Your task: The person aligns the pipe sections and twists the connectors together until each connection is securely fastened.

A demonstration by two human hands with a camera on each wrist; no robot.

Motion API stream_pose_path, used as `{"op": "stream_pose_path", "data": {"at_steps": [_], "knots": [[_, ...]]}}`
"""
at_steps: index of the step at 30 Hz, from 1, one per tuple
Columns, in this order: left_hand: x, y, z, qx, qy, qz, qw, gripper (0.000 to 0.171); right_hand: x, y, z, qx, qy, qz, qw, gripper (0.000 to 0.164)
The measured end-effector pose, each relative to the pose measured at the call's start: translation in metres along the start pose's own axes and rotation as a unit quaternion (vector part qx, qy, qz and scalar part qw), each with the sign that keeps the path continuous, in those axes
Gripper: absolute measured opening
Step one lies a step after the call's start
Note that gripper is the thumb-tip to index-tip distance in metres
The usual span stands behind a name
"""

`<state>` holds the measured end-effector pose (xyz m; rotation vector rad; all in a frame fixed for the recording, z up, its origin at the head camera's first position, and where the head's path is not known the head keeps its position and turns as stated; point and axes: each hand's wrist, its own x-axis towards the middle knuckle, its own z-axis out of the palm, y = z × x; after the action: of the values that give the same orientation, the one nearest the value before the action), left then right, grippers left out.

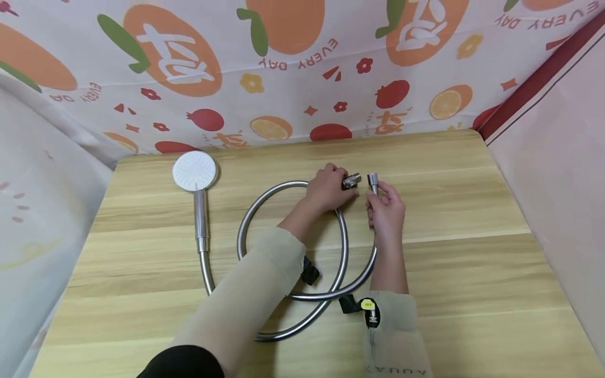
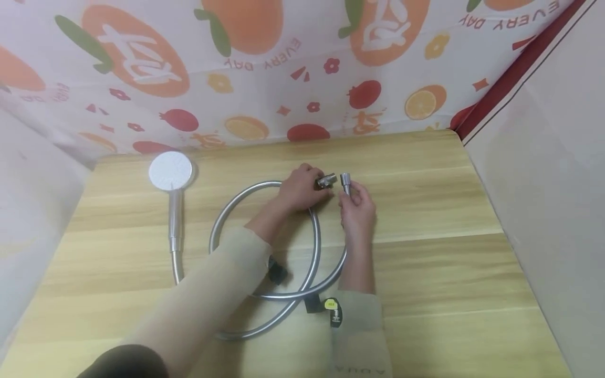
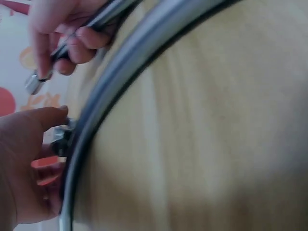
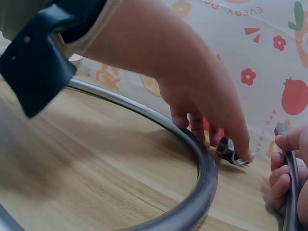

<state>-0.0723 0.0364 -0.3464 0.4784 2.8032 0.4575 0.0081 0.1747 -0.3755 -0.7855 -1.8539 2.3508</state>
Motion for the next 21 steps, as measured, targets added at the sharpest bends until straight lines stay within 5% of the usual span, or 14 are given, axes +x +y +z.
{"op": "stream_pose_path", "data": {"at_steps": [5,8,12,18,21], "knots": [[0.003,0.005,0.007,0.016,0.017,-0.034,0.9992,0.048,-0.001,0.001,-0.003,-0.002,-0.004,-0.001,1.0,0.04],[0.001,0.002,0.005,-0.026,0.016,-0.039,0.9988,0.033,-0.002,0.0,-0.002,-0.013,-0.01,-0.009,1.0,0.041],[-0.003,-0.002,-0.001,-0.07,-0.007,-0.013,0.9975,0.02,-0.003,-0.003,-0.005,-0.035,0.001,-0.02,0.999,0.039],[-0.014,-0.006,-0.001,-0.09,-0.015,0.008,0.9957,0.028,-0.001,0.0,-0.005,-0.036,0.003,-0.013,0.999,0.039],[-0.022,-0.006,-0.003,-0.109,-0.048,0.034,0.9923,0.037,0.0,0.005,0.0,-0.032,-0.005,-0.018,0.999,0.04]]}}
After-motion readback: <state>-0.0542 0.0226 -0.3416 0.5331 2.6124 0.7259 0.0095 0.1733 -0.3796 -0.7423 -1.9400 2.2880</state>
